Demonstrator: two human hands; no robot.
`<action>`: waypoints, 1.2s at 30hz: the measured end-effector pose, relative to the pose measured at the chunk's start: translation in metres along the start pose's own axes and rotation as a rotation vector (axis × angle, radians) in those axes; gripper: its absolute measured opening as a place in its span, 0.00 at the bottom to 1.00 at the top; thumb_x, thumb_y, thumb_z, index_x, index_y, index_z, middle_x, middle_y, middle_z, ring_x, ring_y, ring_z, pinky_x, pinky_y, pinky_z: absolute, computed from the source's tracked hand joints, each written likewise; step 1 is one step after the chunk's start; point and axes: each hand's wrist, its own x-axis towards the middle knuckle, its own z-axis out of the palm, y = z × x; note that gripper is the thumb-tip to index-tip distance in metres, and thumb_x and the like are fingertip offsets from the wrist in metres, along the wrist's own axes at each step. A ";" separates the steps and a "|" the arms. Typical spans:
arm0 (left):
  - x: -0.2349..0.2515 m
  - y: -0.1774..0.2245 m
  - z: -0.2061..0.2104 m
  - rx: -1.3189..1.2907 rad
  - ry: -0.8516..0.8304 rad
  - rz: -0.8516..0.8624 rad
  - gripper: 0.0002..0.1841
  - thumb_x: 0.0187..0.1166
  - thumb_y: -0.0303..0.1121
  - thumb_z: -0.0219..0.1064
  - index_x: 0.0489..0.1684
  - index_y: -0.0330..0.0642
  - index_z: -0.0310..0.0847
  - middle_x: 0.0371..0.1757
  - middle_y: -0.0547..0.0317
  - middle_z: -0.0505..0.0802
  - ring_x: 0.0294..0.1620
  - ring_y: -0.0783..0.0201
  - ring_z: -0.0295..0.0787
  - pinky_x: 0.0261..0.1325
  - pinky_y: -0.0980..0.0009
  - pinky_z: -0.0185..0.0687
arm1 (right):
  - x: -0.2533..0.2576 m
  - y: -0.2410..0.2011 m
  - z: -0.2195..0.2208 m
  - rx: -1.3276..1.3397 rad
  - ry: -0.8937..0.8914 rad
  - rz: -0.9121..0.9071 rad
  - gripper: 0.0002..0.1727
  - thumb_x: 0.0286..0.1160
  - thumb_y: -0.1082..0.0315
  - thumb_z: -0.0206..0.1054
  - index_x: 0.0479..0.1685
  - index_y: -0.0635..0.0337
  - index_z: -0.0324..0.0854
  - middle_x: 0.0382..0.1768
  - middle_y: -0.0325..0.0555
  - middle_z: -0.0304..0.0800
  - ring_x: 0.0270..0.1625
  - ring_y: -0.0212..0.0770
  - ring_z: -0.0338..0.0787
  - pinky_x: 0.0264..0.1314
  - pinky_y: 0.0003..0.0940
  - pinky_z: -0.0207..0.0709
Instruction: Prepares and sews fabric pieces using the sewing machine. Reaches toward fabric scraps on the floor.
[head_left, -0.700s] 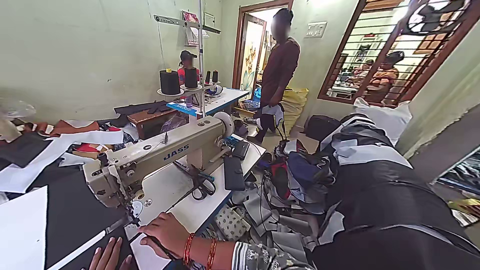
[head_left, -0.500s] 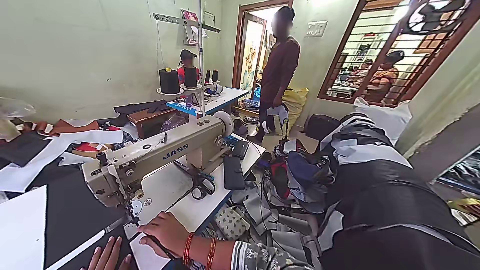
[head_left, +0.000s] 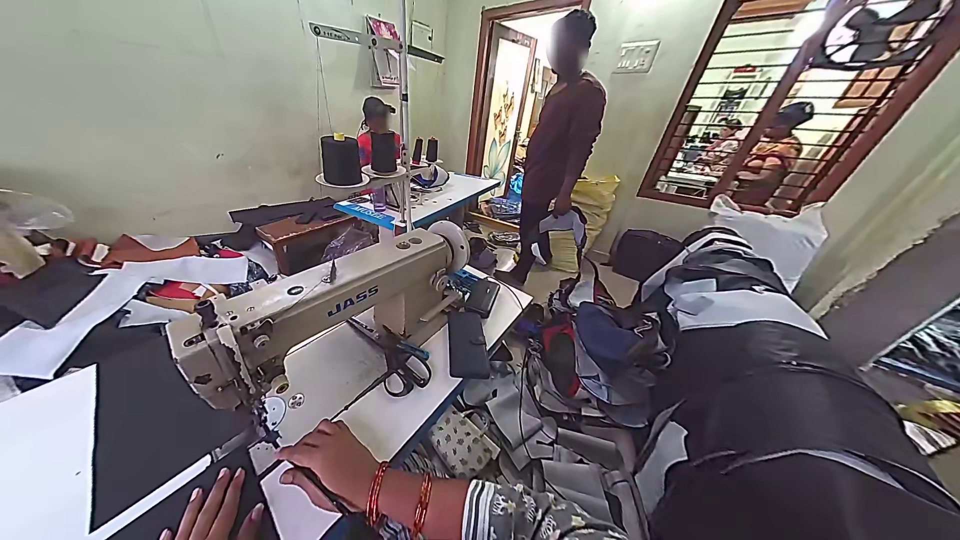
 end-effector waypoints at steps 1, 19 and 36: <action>0.000 0.000 0.000 -0.002 -0.001 0.000 0.33 0.91 0.51 0.48 0.87 0.35 0.66 0.89 0.36 0.68 0.91 0.30 0.55 0.87 0.27 0.40 | 0.000 0.000 0.000 0.000 0.005 -0.002 0.19 0.86 0.62 0.61 0.66 0.63 0.87 0.56 0.60 0.93 0.64 0.64 0.87 0.67 0.60 0.75; -0.003 0.001 0.001 -0.046 0.028 0.002 0.33 0.89 0.48 0.51 0.85 0.31 0.68 0.88 0.33 0.69 0.90 0.25 0.56 0.85 0.23 0.38 | 0.000 -0.001 0.000 0.009 0.002 0.004 0.19 0.86 0.63 0.61 0.66 0.63 0.87 0.56 0.59 0.93 0.64 0.64 0.87 0.68 0.59 0.74; -0.006 0.003 0.015 0.017 0.195 0.024 0.36 0.87 0.54 0.42 0.82 0.33 0.73 0.85 0.37 0.76 0.87 0.27 0.64 0.82 0.23 0.47 | 0.000 -0.003 -0.003 0.023 -0.008 0.033 0.20 0.86 0.62 0.61 0.67 0.62 0.87 0.57 0.58 0.93 0.65 0.62 0.87 0.69 0.58 0.73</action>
